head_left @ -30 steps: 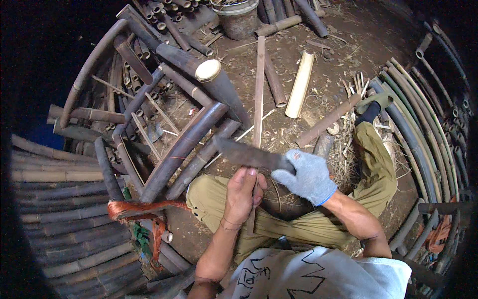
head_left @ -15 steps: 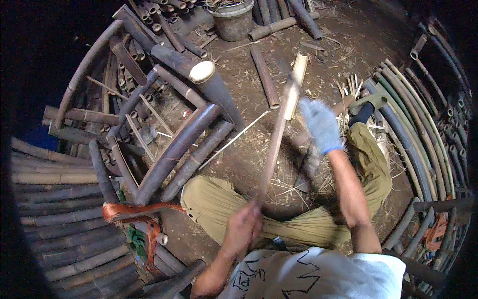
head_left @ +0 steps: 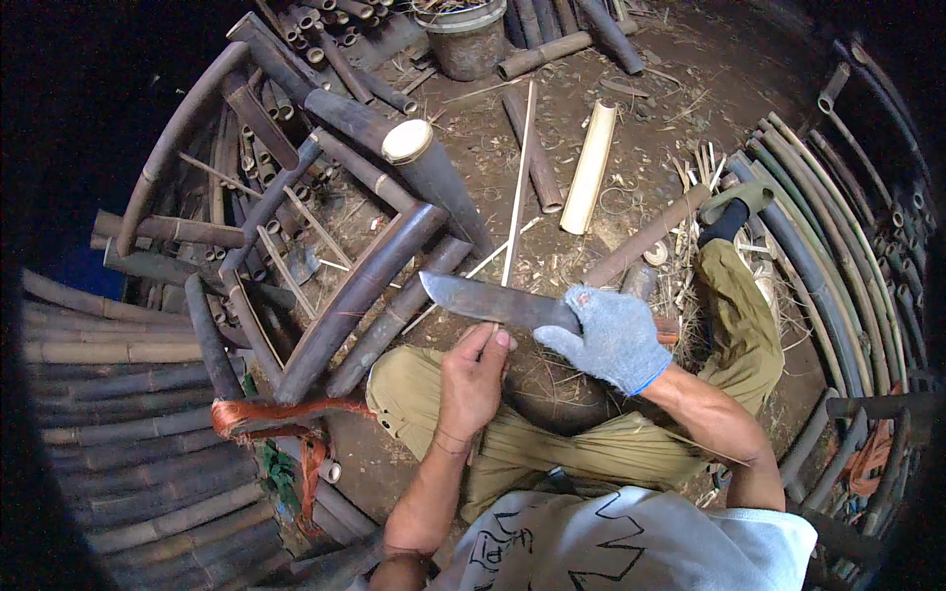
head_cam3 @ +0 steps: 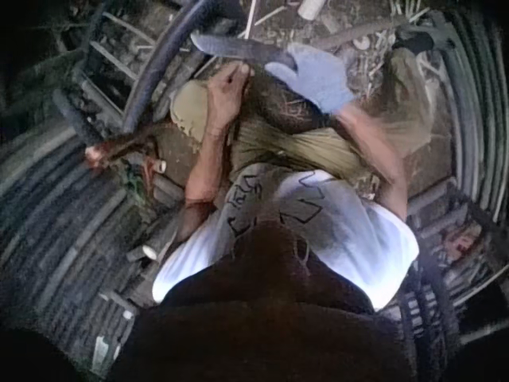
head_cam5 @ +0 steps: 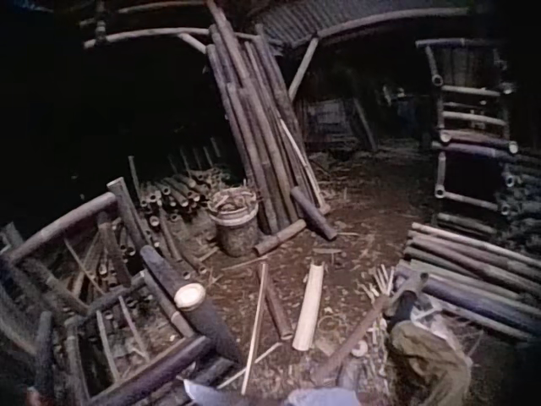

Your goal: The person uses a saw and a machete to cut and split bamboo poles, then fits a split bamboo piece into the frame of a bamboo structure.

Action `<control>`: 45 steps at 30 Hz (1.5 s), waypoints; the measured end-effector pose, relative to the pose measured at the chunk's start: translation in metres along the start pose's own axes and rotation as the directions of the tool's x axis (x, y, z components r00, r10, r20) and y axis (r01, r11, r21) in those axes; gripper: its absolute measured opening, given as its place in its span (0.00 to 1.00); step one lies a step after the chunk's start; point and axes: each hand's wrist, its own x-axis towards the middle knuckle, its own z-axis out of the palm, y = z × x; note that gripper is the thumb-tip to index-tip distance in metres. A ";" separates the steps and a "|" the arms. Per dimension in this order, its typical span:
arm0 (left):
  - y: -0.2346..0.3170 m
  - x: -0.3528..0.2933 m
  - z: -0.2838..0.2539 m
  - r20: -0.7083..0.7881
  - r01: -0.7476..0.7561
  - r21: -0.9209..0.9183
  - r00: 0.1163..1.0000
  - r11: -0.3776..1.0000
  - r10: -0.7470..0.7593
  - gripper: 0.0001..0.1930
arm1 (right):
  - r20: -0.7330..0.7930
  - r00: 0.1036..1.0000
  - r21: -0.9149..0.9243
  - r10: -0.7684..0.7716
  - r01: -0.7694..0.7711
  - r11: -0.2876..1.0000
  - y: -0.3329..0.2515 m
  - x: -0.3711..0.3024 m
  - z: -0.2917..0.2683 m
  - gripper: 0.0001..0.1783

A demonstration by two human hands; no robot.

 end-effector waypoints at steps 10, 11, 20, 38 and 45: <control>-0.028 -0.054 0.012 0.049 -0.115 0.099 0.993 0.988 0.111 0.16 | -0.126 0.940 0.009 0.316 -0.317 0.948 0.054 0.042 -0.015 0.33; -0.030 -0.070 0.009 0.087 -0.127 0.106 0.989 0.986 0.118 0.16 | -0.162 0.910 -0.006 0.382 -0.388 0.922 0.078 0.053 -0.027 0.34; -0.015 -0.059 -0.009 0.193 0.215 -0.398 0.970 0.892 -0.148 0.23 | -0.127 0.949 0.085 0.290 -0.280 0.956 0.046 0.022 -0.031 0.27; -0.036 -0.114 -0.007 0.208 0.151 -0.171 0.971 0.974 -0.114 0.22 | -0.498 0.864 0.011 0.073 -0.079 0.997 0.151 0.062 -0.021 0.27; -0.035 -0.078 -0.006 0.023 0.160 -0.163 0.987 0.974 -0.159 0.18 | -0.138 0.975 0.043 0.174 -0.170 0.985 0.031 0.014 -0.029 0.30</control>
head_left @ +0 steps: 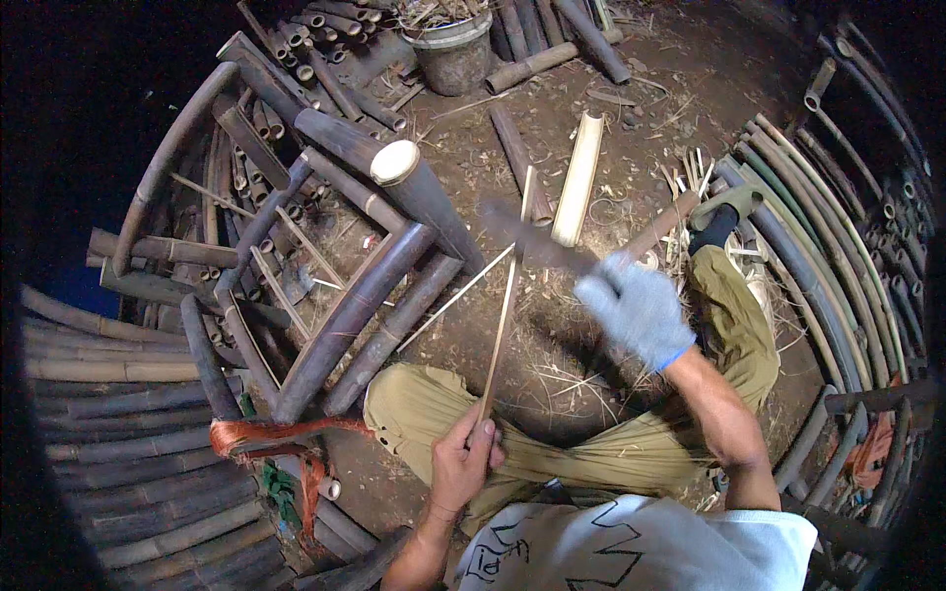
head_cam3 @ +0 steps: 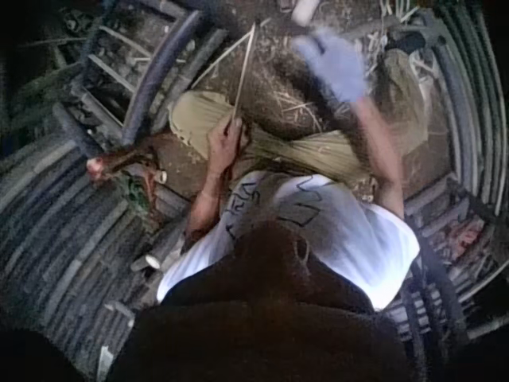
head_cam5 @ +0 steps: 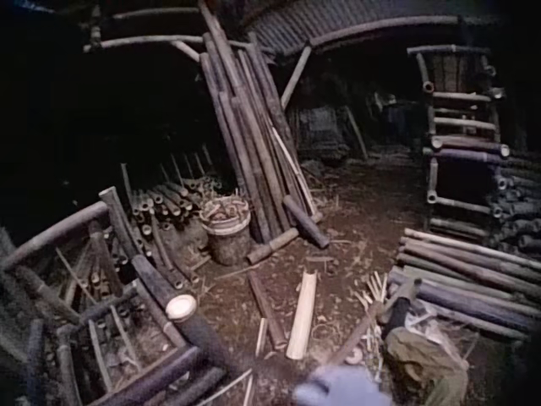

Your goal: The person uses a saw and a machete to cut and split bamboo poles, then fits a split bamboo piece into the frame of a bamboo structure.

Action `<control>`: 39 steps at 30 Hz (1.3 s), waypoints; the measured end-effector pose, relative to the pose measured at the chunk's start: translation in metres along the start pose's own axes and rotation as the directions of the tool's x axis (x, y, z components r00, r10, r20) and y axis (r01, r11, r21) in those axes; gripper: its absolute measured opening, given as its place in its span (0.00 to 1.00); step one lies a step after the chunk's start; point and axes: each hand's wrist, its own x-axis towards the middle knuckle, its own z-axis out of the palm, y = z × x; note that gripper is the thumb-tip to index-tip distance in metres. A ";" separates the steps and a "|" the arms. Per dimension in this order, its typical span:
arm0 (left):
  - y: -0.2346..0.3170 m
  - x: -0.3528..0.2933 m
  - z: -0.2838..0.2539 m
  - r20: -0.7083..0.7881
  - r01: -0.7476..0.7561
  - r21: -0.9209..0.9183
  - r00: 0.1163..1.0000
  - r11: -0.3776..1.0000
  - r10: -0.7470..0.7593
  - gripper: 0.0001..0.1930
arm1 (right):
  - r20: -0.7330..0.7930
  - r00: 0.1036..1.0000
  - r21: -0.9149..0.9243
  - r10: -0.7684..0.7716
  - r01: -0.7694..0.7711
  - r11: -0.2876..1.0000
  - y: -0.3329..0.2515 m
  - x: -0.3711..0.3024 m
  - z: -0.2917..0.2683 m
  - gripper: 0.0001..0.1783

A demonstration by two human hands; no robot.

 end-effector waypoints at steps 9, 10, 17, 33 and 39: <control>0.006 0.001 0.006 0.080 -0.353 0.339 0.934 0.872 0.347 0.18 | 0.033 0.999 -0.096 -0.043 0.046 0.994 0.010 -0.010 0.022 0.33; 0.003 -0.002 0.006 0.078 -0.340 0.331 0.939 0.880 0.334 0.18 | 0.009 0.999 -0.080 -0.037 0.038 0.996 0.015 -0.006 0.021 0.32; -0.001 -0.039 -0.015 0.117 -0.083 0.206 0.991 0.975 0.060 0.13 | -0.126 0.984 -0.380 -0.124 0.067 0.923 0.117 0.058 -0.013 0.15; 0.044 0.094 0.050 0.001 -0.532 -0.122 0.844 0.838 0.536 0.21 | 0.463 0.851 0.884 0.248 -0.462 -0.063 -0.030 0.021 0.023 0.16; 0.023 0.059 0.011 0.635 0.374 -0.423 0.772 0.825 -0.024 0.21 | 0.229 0.926 0.722 0.300 -0.368 0.586 0.011 0.042 -0.001 0.20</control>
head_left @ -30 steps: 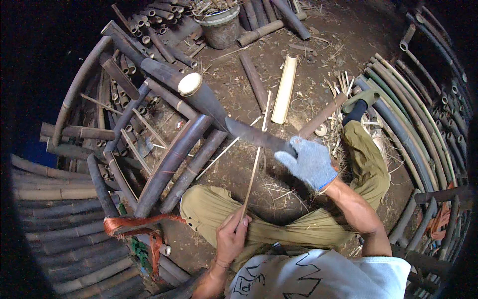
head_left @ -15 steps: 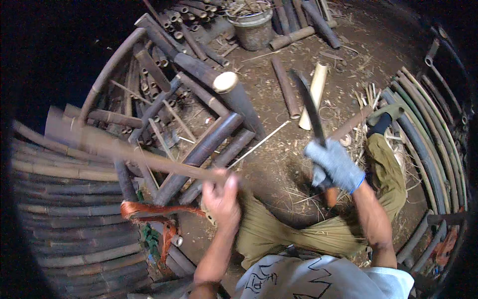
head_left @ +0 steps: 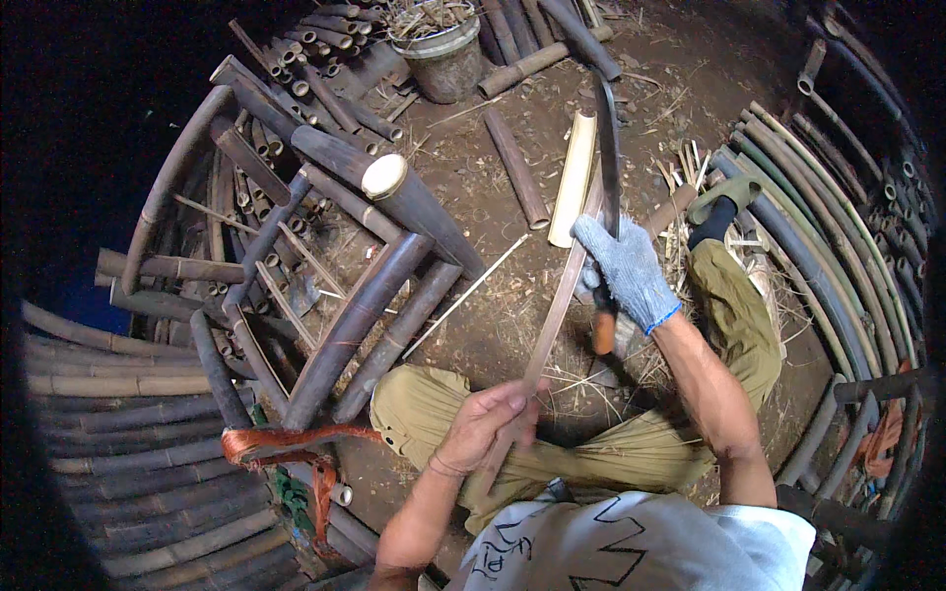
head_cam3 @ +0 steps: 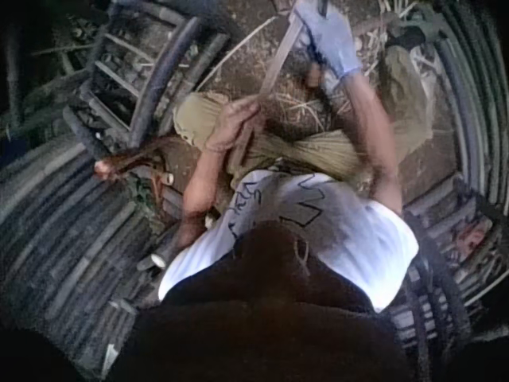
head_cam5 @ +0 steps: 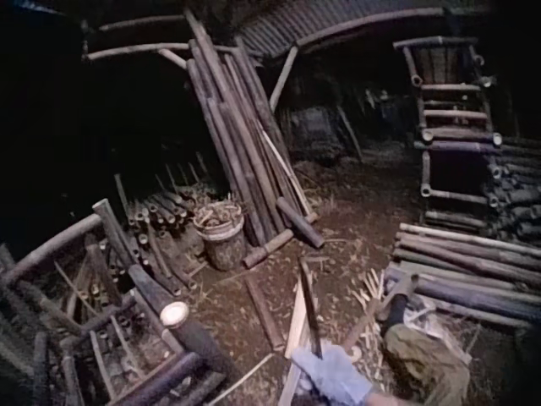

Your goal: The person uses a saw and a machete to cut and split bamboo poles, then fits a split bamboo piece into the frame of a bamboo structure.

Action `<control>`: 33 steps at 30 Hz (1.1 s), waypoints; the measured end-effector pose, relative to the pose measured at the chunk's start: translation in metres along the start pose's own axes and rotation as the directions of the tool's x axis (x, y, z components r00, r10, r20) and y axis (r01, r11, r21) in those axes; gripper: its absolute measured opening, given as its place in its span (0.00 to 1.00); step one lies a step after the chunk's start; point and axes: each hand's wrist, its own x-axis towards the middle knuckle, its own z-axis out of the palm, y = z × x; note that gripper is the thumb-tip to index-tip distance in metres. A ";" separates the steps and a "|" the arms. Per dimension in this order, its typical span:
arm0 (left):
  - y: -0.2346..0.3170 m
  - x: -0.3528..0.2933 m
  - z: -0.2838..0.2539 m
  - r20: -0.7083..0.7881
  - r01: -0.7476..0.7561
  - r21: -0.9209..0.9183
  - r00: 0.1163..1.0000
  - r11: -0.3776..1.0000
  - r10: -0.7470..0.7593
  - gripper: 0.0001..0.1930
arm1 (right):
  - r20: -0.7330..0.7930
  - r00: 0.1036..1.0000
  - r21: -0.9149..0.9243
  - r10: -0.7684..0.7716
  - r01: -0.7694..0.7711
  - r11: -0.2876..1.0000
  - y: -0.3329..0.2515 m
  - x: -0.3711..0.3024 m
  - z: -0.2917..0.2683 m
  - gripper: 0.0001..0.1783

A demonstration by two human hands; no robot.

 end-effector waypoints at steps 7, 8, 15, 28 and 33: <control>0.017 0.016 0.017 -0.444 -0.083 0.467 0.839 0.880 0.315 0.15 | 0.247 0.876 -0.724 -0.415 0.451 0.522 0.005 -0.055 0.012 0.29; 0.017 0.017 0.015 -0.435 -0.079 0.547 0.824 0.834 0.363 0.15 | 0.319 0.862 -0.723 -0.394 0.490 0.487 0.010 -0.062 0.017 0.30; -0.004 0.015 0.017 -0.317 -0.171 0.793 0.705 0.585 0.635 0.17 | 0.245 0.916 -0.759 -0.318 0.385 0.524 0.023 -0.048 0.024 0.29; -0.044 -0.076 0.017 -0.383 -0.066 0.633 0.839 0.771 0.387 0.17 | -0.179 0.921 -0.812 -0.346 0.060 0.580 0.030 0.048 -0.084 0.31; -0.004 -0.036 0.026 -0.501 -0.110 0.364 0.814 0.925 0.294 0.21 | 0.110 0.923 -0.705 -0.368 0.334 0.626 0.007 -0.045 0.005 0.28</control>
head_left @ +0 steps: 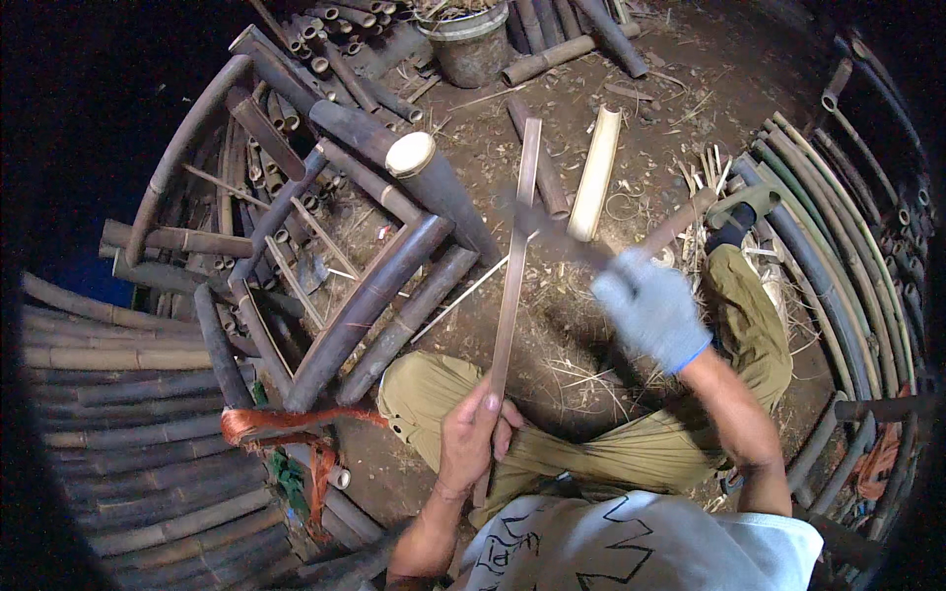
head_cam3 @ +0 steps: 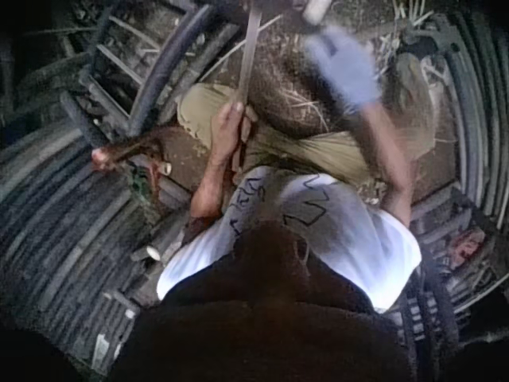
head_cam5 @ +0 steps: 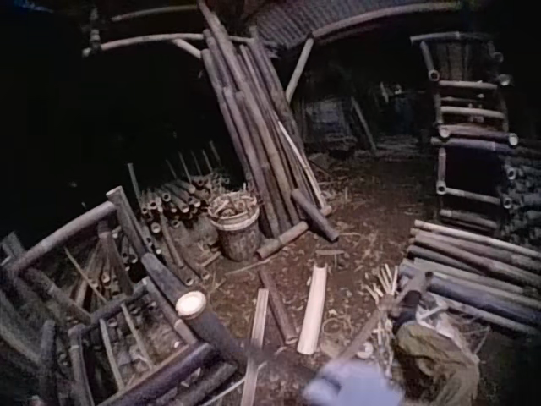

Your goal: The person uses a saw and a machete to cut and split bamboo poles, then fits a split bamboo piece into the frame of a bamboo structure.

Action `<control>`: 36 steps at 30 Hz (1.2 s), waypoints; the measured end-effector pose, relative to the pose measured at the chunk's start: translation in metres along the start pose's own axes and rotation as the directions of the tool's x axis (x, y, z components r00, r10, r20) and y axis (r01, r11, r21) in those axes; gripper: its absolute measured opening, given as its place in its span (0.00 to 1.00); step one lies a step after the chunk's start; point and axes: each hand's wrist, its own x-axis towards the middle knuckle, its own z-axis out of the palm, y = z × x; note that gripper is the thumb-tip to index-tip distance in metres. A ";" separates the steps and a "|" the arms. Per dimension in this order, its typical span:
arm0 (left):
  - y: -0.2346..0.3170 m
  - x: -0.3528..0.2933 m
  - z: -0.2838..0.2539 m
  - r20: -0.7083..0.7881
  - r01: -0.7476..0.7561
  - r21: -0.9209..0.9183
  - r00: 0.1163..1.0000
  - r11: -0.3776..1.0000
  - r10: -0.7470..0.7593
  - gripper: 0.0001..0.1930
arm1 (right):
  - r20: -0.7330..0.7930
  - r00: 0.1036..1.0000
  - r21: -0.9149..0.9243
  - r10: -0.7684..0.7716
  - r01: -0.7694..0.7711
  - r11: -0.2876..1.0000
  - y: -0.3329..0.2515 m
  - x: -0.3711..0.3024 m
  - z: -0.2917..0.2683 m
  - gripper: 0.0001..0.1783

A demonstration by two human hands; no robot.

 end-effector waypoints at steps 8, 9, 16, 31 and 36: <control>-0.001 0.003 0.014 0.067 -0.037 0.090 0.997 0.995 0.031 0.23 | -0.022 0.992 -0.040 -0.125 0.124 0.991 -0.005 -0.011 0.022 0.28; -0.006 -0.002 0.012 0.071 -0.022 0.099 0.997 0.995 0.015 0.23 | -0.045 0.993 -0.079 -0.106 0.102 0.992 -0.001 -0.005 0.019 0.28; -0.031 -0.031 -0.005 0.165 -0.017 0.097 0.986 0.995 0.001 0.22 | -0.247 0.967 0.003 0.069 -0.070 0.998 0.068 0.043 -0.012 0.26; 0.001 0.017 0.009 0.408 0.323 -0.465 0.905 0.824 -0.124 0.26 | -0.014 0.996 -0.028 -0.087 0.087 0.996 -0.010 -0.006 0.006 0.29; -0.033 -0.019 -0.014 0.462 0.375 -0.349 0.866 0.859 -0.191 0.27 | -0.224 0.971 -0.125 0.088 -0.118 0.985 0.059 0.038 -0.022 0.26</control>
